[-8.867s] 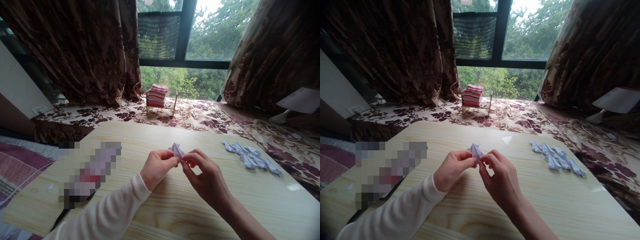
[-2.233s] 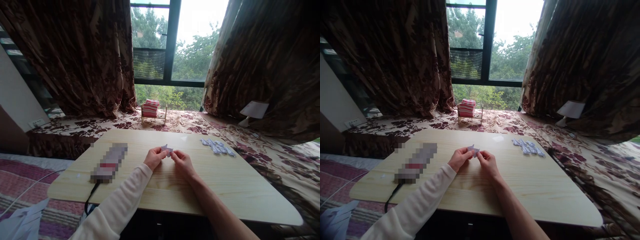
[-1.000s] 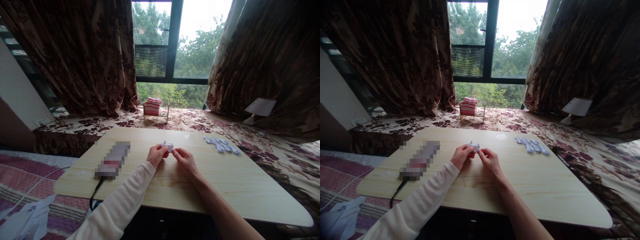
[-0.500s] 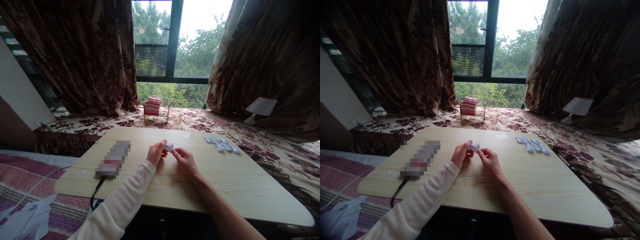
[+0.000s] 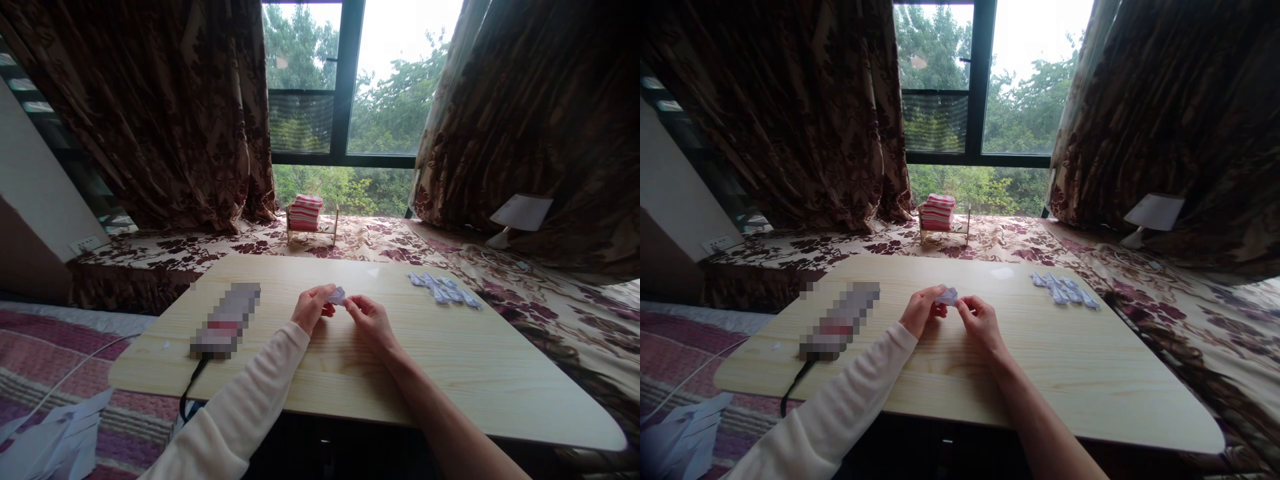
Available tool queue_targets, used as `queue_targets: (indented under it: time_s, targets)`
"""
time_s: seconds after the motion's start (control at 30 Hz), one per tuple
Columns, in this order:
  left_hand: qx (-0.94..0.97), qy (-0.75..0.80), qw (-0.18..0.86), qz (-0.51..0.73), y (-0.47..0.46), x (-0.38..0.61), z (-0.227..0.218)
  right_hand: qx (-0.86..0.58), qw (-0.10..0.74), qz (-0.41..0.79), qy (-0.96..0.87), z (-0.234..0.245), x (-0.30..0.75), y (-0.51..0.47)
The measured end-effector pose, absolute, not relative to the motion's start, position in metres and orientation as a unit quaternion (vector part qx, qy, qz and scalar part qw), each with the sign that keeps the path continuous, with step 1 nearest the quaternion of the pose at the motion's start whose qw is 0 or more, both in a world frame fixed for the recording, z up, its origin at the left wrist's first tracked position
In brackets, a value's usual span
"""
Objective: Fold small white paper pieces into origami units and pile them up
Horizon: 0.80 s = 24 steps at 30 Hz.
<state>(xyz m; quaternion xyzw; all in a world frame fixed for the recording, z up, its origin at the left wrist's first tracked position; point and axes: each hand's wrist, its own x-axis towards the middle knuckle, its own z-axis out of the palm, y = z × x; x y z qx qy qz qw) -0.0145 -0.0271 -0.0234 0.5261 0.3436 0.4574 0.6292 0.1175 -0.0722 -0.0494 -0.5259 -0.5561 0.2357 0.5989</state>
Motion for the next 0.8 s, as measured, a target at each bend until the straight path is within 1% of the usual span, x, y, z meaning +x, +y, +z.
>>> queue_targets:
  time_s: [0.23,0.5,0.8]
  targets:
    - [0.532,0.349,0.610,0.473,-0.0249,-0.0124,-0.0295,-0.539,0.595,0.202,-0.561,-0.0497,0.1160,-0.0727]
    - [0.509,0.349,0.628,0.473,-0.0282,-0.0114,-0.0264,-0.565,0.570,0.126,-0.584,-0.0506,0.1143,-0.0734]
    - [0.513,0.337,0.650,0.448,-0.0329,-0.0110,-0.0226,-0.568,0.567,0.098,-0.588,-0.0501,0.1140,-0.0742]
